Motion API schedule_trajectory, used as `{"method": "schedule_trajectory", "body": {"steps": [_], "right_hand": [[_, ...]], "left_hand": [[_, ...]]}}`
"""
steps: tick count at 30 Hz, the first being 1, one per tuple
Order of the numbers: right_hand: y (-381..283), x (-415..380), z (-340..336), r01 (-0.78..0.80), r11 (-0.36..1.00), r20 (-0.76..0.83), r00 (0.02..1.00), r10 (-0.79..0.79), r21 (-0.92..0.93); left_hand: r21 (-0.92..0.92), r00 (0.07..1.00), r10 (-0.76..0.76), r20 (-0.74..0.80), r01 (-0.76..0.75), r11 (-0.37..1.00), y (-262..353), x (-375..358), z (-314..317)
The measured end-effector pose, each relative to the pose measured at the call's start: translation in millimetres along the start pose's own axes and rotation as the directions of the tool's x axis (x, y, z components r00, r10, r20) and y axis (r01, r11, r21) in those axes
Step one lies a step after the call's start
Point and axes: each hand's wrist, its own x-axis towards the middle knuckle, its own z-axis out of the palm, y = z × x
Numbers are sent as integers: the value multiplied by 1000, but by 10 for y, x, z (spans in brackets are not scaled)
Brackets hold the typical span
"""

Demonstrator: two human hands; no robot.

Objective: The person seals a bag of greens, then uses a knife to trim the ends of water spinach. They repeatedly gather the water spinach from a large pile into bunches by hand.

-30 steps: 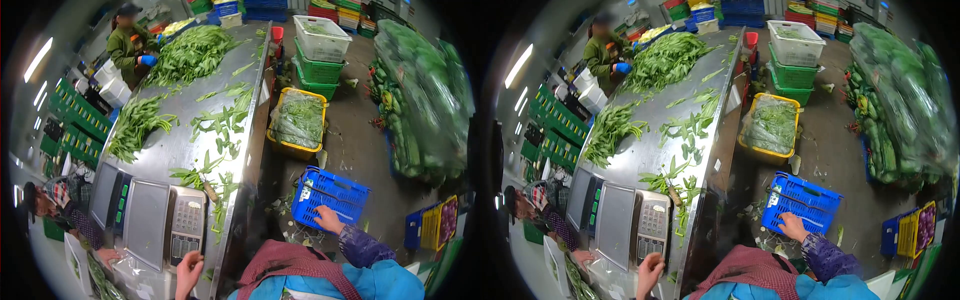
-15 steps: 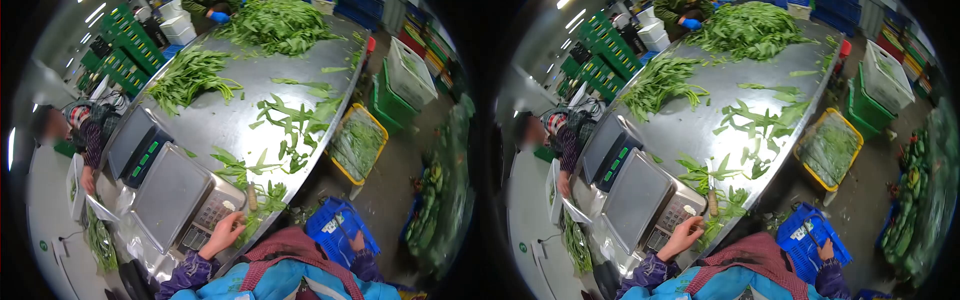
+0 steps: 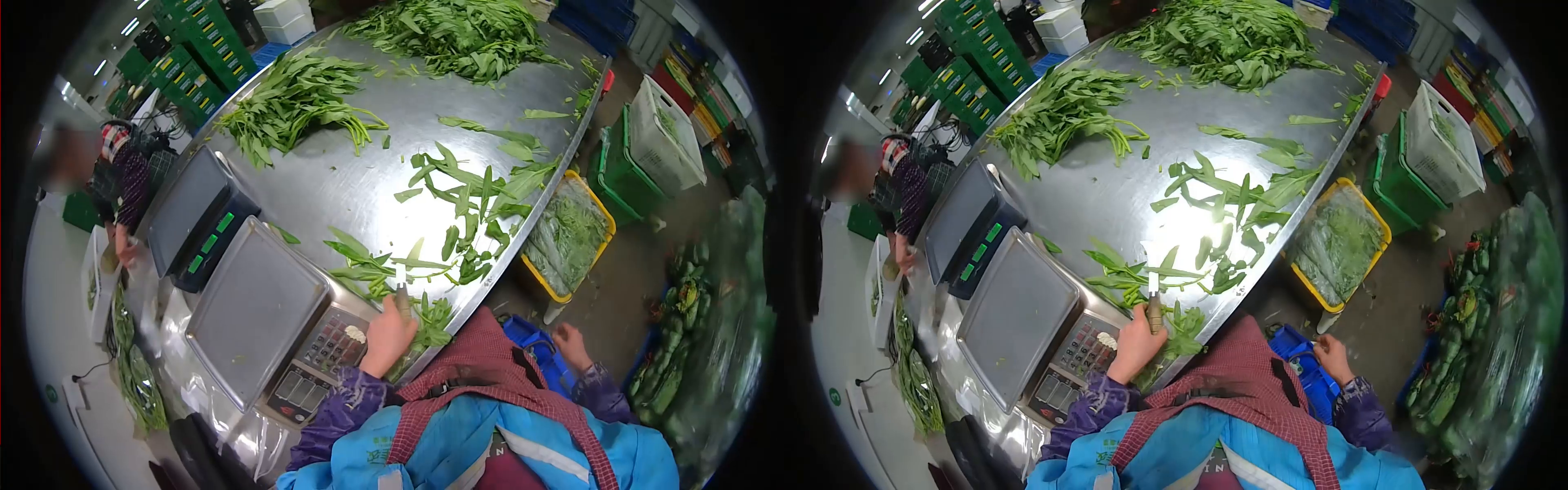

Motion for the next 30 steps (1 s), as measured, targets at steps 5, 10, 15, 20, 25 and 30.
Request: {"method": "schedule_trajectory", "body": {"steps": [5,10,15,20,25,30], "right_hand": [[-1945,225,-283,-15,859,297,941,-161,512],[-2876,565,77,-93,769,597,692,-406,632],[-2787,1045,77,-275,688,679,600,-423,671],[-2450,1572,-362,-287,736,690,648,-323,614],[-2274,1934,-799,-240,739,638,703,-315,629],[-2087,2241,-1262,-236,715,571,775,-270,658]], "left_hand": [[-843,876,-65,478,478,246,233,56,-236],[-942,938,108,330,318,109,908,124,-47],[-353,935,-274,-223,185,917,786,-179,24],[-28,646,-712,-276,735,678,751,-601,269],[-208,688,-675,-267,642,738,993,255,720],[-630,842,-477,-252,231,741,1836,1638,446]]}}
